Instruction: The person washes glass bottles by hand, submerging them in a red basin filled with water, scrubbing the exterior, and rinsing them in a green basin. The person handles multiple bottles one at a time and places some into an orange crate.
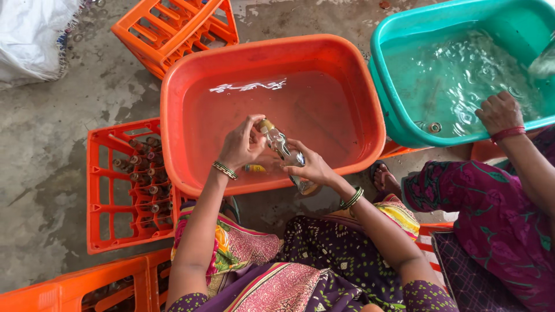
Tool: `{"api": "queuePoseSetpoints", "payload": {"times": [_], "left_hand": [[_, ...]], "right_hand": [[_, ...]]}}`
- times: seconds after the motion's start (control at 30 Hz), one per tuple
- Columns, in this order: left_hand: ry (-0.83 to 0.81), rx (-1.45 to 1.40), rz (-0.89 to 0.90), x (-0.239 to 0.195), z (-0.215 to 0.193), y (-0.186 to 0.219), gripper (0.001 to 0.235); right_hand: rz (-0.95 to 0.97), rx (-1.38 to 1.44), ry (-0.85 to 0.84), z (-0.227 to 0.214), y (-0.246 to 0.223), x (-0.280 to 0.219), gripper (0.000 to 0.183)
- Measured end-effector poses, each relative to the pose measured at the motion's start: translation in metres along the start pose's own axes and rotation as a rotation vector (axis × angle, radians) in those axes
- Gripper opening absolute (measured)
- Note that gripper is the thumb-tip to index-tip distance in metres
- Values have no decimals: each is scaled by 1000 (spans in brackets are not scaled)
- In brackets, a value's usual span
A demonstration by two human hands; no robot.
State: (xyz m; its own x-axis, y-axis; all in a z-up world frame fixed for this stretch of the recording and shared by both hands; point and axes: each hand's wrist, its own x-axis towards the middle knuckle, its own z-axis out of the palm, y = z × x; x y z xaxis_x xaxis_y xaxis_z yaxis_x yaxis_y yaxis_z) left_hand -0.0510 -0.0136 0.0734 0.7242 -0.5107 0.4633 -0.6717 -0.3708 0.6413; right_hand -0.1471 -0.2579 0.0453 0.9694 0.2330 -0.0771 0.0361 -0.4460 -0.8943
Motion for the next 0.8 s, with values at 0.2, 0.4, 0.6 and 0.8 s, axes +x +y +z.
{"api": "queuePoseSetpoints", "payload": {"times": [0.2,0.4,0.6,0.8], "left_hand": [[-63,156,-19,-2,-2,-8,39],[-72,338,-118,-6,23,-42,22],[174,-143,-187,-4,5,-28,14],[221,-123,-246,-2,14,1,16]], "right_hand": [[-3,-106,-5,10,3,0,92],[96,-180,-50,18,-11,-4,93],[38,-92,25,20,5,1,94],[53,-36,121,26,19,7,91]]}}
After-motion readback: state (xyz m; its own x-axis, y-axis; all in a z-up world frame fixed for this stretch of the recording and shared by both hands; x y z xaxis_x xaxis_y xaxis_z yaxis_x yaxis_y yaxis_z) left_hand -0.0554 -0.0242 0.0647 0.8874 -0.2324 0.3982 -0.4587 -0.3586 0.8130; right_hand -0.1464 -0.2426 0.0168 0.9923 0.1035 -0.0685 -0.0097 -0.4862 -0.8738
